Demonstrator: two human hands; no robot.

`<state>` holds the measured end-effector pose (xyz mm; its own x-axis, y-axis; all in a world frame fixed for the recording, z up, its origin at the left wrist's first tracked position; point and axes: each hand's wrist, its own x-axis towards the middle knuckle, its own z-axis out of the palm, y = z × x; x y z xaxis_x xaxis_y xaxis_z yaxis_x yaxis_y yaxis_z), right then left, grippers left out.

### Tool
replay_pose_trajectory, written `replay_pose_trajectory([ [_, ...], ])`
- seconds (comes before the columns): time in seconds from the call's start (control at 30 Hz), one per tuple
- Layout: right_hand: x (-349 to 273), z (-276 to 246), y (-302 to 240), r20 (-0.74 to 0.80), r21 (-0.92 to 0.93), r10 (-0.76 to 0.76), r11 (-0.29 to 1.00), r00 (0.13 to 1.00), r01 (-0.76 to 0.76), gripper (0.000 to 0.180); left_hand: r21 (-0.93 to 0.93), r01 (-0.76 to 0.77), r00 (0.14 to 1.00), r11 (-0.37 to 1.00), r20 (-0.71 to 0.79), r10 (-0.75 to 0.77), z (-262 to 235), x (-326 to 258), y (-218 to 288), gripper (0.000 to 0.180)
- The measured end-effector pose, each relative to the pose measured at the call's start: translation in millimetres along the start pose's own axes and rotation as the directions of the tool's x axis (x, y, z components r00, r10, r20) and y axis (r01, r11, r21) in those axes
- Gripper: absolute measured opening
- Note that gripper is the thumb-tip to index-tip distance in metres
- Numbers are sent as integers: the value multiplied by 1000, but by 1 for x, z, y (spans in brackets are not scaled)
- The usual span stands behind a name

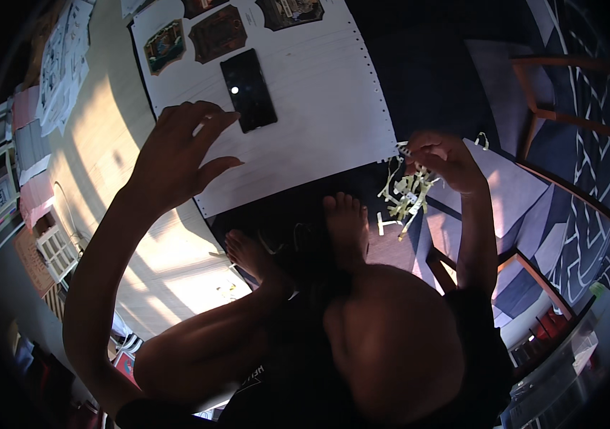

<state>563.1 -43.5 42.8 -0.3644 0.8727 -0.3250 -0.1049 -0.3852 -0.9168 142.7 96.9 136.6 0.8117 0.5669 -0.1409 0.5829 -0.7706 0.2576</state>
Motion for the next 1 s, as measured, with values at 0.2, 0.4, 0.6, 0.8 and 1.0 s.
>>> replay_pose_trajectory([
  [0.2, -7, -56, 69, -120, -98, 182, 976, 976, -194, 12, -190, -58, 997, 980, -64, 46, 107, 49, 40, 40],
  [0.4, 18, -64, 88, -133, -182, 150, 968, 980, -173, 11, -322, -34, 964, 946, -259, -54, 199, 111, 89, 35],
  [0.6, 40, -62, 84, -169, -232, 202, 943, 965, -238, 13, -238, -34, 930, 971, -364, -56, 220, 133, 109, 39],
  [0.8, 49, -64, 86, -201, -270, 266, 910, 943, -315, 18, -172, 31, 942, 985, -325, -86, 227, 139, 119, 48],
  [1.0, 54, -65, 89, -183, -252, 297, 907, 937, -337, 19, -163, 60, 940, 985, -324, -111, 230, 139, 125, 50],
])
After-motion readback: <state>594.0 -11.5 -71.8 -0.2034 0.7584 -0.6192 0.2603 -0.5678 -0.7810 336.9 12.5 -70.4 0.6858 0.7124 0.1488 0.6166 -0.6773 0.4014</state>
